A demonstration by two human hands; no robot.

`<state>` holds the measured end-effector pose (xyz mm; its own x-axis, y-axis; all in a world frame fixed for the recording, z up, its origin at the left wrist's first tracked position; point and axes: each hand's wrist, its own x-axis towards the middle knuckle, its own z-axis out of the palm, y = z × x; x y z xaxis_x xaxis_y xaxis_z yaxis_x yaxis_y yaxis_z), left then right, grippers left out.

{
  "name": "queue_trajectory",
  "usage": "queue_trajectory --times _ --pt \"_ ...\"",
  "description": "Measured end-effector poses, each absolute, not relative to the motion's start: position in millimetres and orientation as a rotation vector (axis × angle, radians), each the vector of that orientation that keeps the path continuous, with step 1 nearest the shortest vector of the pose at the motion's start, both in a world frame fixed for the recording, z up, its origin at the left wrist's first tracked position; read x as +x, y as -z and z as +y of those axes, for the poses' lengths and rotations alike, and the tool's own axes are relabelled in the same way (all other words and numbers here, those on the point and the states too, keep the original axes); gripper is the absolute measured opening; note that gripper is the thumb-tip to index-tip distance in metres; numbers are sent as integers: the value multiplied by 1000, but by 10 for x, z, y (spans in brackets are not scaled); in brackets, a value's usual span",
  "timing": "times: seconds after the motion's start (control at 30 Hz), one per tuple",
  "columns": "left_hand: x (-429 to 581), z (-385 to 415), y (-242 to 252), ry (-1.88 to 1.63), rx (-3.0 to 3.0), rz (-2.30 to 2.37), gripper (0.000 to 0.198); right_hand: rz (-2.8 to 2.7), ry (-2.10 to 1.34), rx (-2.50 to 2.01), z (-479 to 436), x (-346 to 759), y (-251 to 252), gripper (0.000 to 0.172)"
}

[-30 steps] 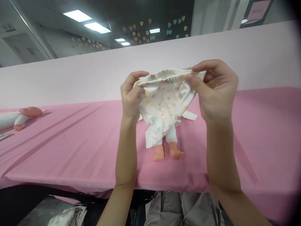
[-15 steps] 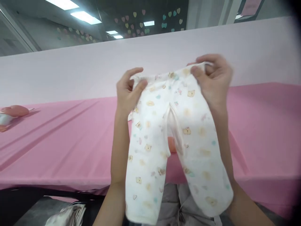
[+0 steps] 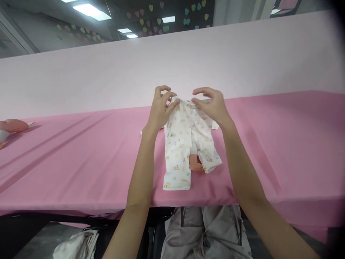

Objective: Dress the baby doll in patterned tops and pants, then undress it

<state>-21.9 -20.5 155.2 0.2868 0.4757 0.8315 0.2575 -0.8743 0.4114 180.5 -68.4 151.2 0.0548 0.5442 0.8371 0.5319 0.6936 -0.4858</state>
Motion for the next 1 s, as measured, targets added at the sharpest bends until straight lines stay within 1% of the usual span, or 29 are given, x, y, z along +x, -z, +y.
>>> queue_trajectory --times 0.1,0.17,0.23,0.27,0.33,0.43,0.5,0.57,0.63,0.73,0.87,0.93,1.0 --pt "-200 -250 -1576 -1603 2359 658 27 -1744 -143 -931 -784 1596 -1543 15" --pt "-176 -289 -1587 -1608 2350 657 24 -1784 -128 -1010 -801 1538 -1541 27" --pt "-145 -338 -1594 -1592 2305 655 22 -1783 -124 -1064 -797 1538 -1536 34" --pt "-131 -367 -1596 -1565 2273 652 21 -1777 -145 -1068 -796 1553 -1536 33" --pt "-111 -432 -1602 -1463 2220 650 20 -1766 -220 -1033 -811 1598 -1549 26" --pt "-122 -528 -1620 -1176 2217 654 22 -1745 -361 -942 -875 1673 -1590 13" --pt "-155 -572 -1639 -964 2199 667 22 -1714 -441 -898 -924 1719 -1617 12" --pt "-192 -591 -1660 -848 2170 687 20 -1692 -517 -885 -962 1754 -1635 17" --pt "-220 -586 -1676 -863 2141 702 18 -1717 -619 -898 -985 1770 -1643 24" --pt "-227 -549 -1680 -1058 2041 715 19 -1812 -799 -892 -999 1743 -1649 31" --pt "-231 -501 -1665 -1263 1841 716 21 -1724 -861 -779 -984 1669 -1647 36" --pt "-267 -499 -1669 -1207 1778 722 20 -1673 -885 -730 -956 1658 -1644 36" --pt "-326 -520 -1688 -1039 1770 742 19 -1640 -927 -704 -919 1666 -1640 35"
